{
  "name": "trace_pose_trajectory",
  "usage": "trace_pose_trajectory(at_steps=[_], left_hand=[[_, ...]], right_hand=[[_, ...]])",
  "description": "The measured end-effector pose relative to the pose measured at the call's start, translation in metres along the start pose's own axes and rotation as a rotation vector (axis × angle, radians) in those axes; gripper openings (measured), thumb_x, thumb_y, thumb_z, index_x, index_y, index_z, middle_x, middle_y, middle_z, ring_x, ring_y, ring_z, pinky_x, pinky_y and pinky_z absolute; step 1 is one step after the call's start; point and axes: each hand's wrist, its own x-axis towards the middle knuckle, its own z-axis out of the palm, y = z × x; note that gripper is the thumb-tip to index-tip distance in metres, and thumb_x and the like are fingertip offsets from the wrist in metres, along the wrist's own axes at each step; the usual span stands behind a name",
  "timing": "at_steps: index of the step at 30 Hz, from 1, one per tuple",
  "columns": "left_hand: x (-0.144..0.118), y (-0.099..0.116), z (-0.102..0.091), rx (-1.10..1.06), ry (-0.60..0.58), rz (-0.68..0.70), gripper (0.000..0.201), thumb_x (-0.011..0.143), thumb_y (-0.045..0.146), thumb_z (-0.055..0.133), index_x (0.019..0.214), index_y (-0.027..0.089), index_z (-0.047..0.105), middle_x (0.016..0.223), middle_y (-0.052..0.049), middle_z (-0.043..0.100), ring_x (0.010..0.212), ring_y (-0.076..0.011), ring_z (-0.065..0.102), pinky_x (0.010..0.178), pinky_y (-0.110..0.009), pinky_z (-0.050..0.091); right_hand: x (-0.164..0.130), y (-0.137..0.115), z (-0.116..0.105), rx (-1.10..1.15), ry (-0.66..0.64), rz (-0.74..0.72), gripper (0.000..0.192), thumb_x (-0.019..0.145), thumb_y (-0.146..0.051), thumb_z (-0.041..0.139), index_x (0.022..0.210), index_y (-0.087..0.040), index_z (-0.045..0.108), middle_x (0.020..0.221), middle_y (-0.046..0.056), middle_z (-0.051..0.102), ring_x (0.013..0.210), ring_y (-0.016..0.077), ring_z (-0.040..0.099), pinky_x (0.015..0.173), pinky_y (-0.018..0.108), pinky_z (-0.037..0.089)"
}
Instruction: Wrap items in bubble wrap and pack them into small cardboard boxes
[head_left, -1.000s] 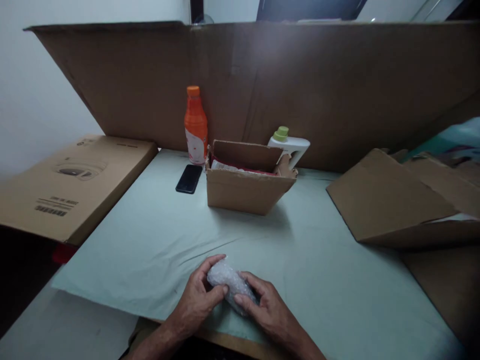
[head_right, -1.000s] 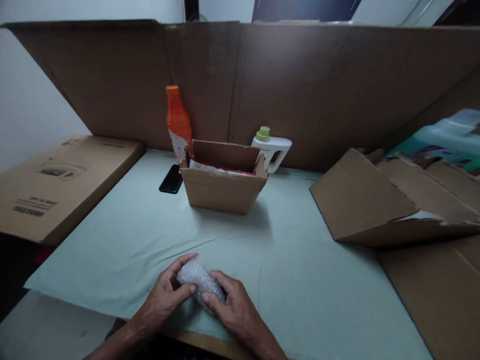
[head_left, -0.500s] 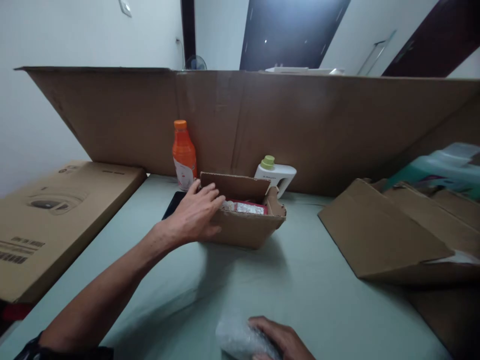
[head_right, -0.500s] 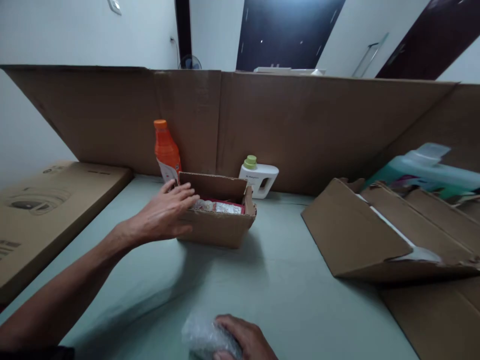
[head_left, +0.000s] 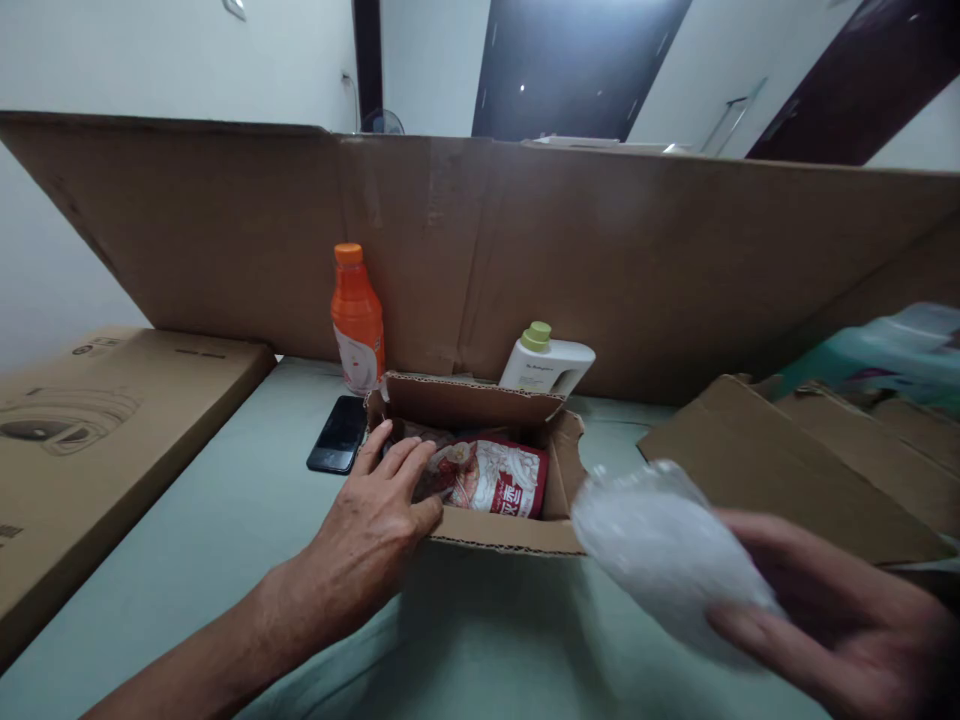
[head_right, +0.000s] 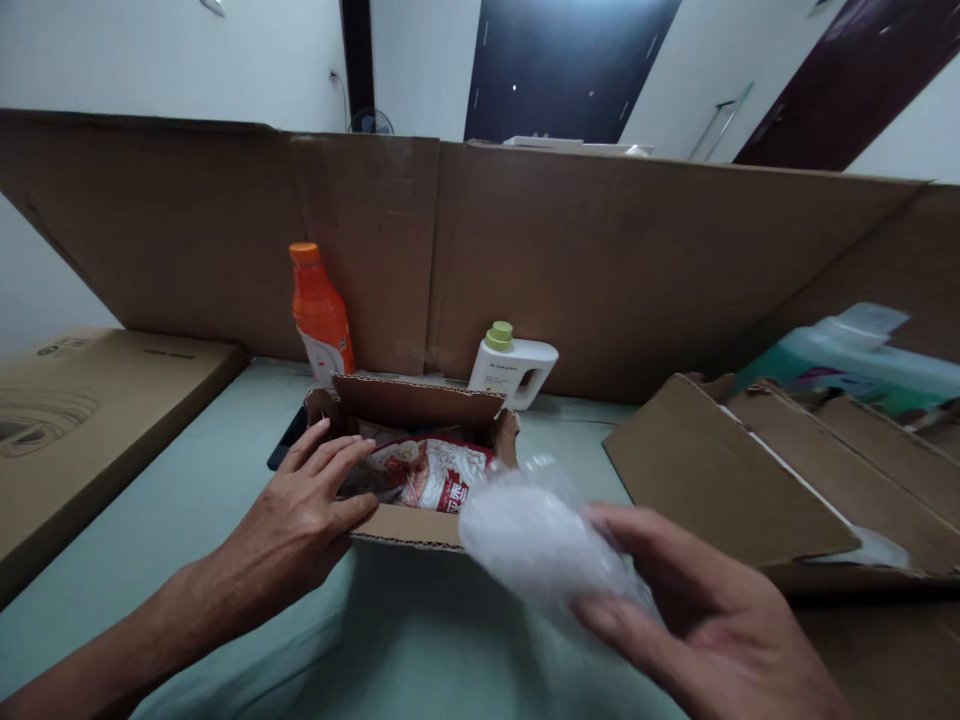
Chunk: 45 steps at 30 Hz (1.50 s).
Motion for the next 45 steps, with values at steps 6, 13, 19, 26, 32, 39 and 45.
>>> trace_pose_trajectory(at_steps=[6,13,19,26,32,39,45], left_hand=[[0.001,0.0,0.002,-0.002,-0.024,-0.031,0.021,0.073,0.007,0.062,0.092,0.014,0.069,0.142,-0.025,0.053,0.135,-0.0397,0.049,0.118,-0.066,0.027],[0.003,-0.004,0.008,-0.056,0.033,-0.075,0.029,0.07,0.005,0.056,0.099,0.012,0.06,0.148,-0.028,0.047,0.143,-0.0401,0.041,0.119,-0.064,0.03],[0.009,-0.008,0.011,-0.06,0.027,-0.048,0.037,0.072,0.006,0.058,0.108,0.013,0.064,0.15,-0.026,0.046,0.143,-0.0432,0.041,0.115,-0.068,0.032],[0.014,-0.012,0.013,-0.065,-0.008,-0.03,0.023,0.067,0.002,0.061,0.085,0.014,0.067,0.148,-0.024,0.051,0.142,-0.0422,0.042,0.118,-0.067,0.029],[0.009,-0.014,0.008,-0.145,0.12,-0.072,0.047,0.075,0.004,0.062,0.121,0.015,0.061,0.159,-0.021,0.037,0.151,-0.0394,0.026,0.118,-0.063,0.032],[-0.061,-0.01,0.023,-0.443,0.38,-0.51,0.074,0.091,0.022,0.061,0.156,0.029,0.027,0.16,-0.014,0.034,0.147,-0.034,0.035,0.117,-0.061,0.034],[-0.055,-0.024,0.084,-0.879,0.221,-0.8,0.089,0.082,0.047,0.07,0.155,0.021,0.025,0.158,-0.02,0.036,0.145,-0.0363,0.039,0.115,-0.059,0.036]], right_hand=[[0.093,-0.082,0.055,-0.438,-0.32,-0.372,0.03,0.086,-0.039,0.059,0.11,-0.026,0.071,0.101,0.008,0.075,0.087,0.0274,0.068,0.073,0.038,0.052],[0.14,-0.087,0.103,-0.73,-0.678,-0.372,0.021,0.091,-0.026,0.055,0.106,-0.022,0.07,0.087,0.006,0.075,0.074,0.0205,0.067,0.06,0.028,0.038],[0.141,-0.074,0.109,-0.481,-0.687,-0.32,0.023,0.097,-0.028,0.051,0.104,-0.022,0.072,0.094,0.005,0.076,0.082,0.0203,0.068,0.069,0.028,0.045],[0.143,-0.075,0.123,-0.68,-0.623,-0.348,0.021,0.095,-0.032,0.059,0.098,-0.02,0.076,0.089,0.009,0.074,0.087,0.0261,0.067,0.074,0.034,0.046],[0.133,-0.082,0.085,-0.629,-0.304,-0.443,0.031,0.09,-0.042,0.063,0.109,-0.019,0.074,0.108,0.011,0.074,0.101,0.031,0.065,0.088,0.044,0.047],[0.045,-0.014,0.028,-0.261,0.244,-0.042,0.032,0.088,-0.056,0.059,0.099,-0.029,0.072,0.101,0.007,0.075,0.082,0.0261,0.068,0.075,0.041,0.053],[0.052,0.039,0.111,0.052,-0.041,0.012,0.071,0.079,-0.055,0.069,0.138,-0.02,0.052,0.128,0.014,0.067,0.103,0.0297,0.068,0.083,0.043,0.057]])
